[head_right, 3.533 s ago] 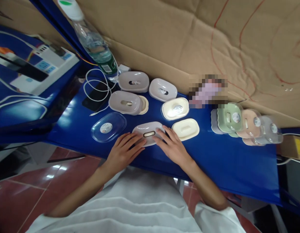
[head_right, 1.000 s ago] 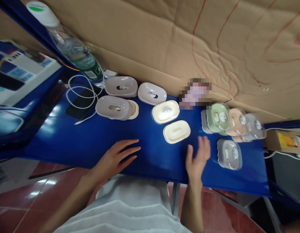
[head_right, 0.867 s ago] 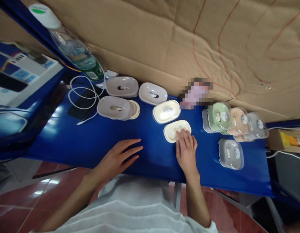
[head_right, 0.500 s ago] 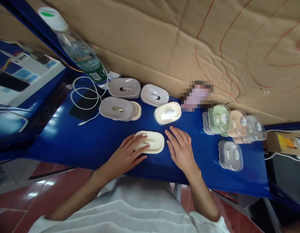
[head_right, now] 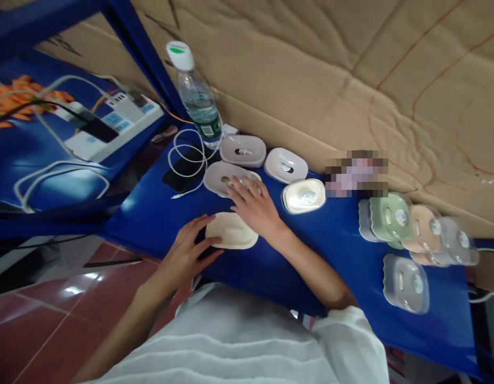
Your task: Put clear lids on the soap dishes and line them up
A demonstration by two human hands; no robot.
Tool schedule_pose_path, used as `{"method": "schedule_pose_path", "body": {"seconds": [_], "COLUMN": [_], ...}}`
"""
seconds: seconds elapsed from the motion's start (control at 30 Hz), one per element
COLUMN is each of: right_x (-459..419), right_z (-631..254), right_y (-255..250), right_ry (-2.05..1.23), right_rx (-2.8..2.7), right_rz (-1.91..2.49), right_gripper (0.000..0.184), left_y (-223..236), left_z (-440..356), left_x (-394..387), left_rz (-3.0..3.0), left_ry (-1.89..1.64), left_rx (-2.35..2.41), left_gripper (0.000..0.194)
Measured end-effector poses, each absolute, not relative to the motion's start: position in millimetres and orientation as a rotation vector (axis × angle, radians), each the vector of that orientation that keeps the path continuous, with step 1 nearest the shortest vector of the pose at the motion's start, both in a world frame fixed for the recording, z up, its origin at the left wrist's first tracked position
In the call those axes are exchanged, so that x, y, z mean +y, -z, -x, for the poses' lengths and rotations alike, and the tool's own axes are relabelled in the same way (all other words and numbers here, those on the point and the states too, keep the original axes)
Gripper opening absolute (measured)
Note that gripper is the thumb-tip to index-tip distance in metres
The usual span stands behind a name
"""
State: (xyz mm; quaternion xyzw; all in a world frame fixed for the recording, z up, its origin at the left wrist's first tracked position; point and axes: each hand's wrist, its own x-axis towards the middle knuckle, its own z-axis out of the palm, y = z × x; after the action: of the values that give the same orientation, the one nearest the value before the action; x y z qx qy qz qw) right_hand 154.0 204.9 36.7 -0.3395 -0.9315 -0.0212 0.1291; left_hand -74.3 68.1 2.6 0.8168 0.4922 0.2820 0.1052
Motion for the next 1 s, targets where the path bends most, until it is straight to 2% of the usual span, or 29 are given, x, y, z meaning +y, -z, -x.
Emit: {"method": "schedule_pose_path", "body": {"seconds": [0.1,0.3,0.4,0.47,0.57,0.7,0.83,1.0], "right_x": [213.7,153.3,120.0,110.2,109.8,111.7,107.4,107.2], "right_z": [-143.5,-172.3,-179.8,-180.2,-180.4,-184.8,-189.3,-188.2], "right_y": [-31.5,-45.4,-46.5,-42.1,-31.4,-18.2,-11.7,-11.7], "right_ry": [0.027,-0.037,-0.105,-0.134,-0.163,-0.203,-0.250,-0.232], "right_rx": [-2.659,-2.414,-2.412,-2.426,-2.441,-2.501,-2.517,-2.542], "right_rz": [1.026,0.886,0.918,0.917,0.901,0.916,0.954,0.947], "right_gripper": [0.036,0.041,0.040,0.035,0.028,0.033,0.038,0.043], "left_y": [-0.9,3.0,4.4,4.6,3.4,2.2,3.3,3.5], "left_z": [90.8,98.5,96.6,95.7,95.7,96.7,97.9,98.5], "left_x": [63.5,74.7,85.8,91.2,94.6,94.4,95.0,96.0], "left_rz": [-2.341,-2.185,-2.181,-2.203,-2.254,-2.278,-2.286,-2.300], "left_ry": [-0.863,-0.931,-0.987,-0.983,-0.936,-0.895,-0.871,-0.842], "left_rx": [1.516,1.476,1.386,1.356,1.356,1.395,1.405,1.411], "left_gripper": [0.023,0.084,0.101,0.098,0.077,0.058,0.054,0.061]}}
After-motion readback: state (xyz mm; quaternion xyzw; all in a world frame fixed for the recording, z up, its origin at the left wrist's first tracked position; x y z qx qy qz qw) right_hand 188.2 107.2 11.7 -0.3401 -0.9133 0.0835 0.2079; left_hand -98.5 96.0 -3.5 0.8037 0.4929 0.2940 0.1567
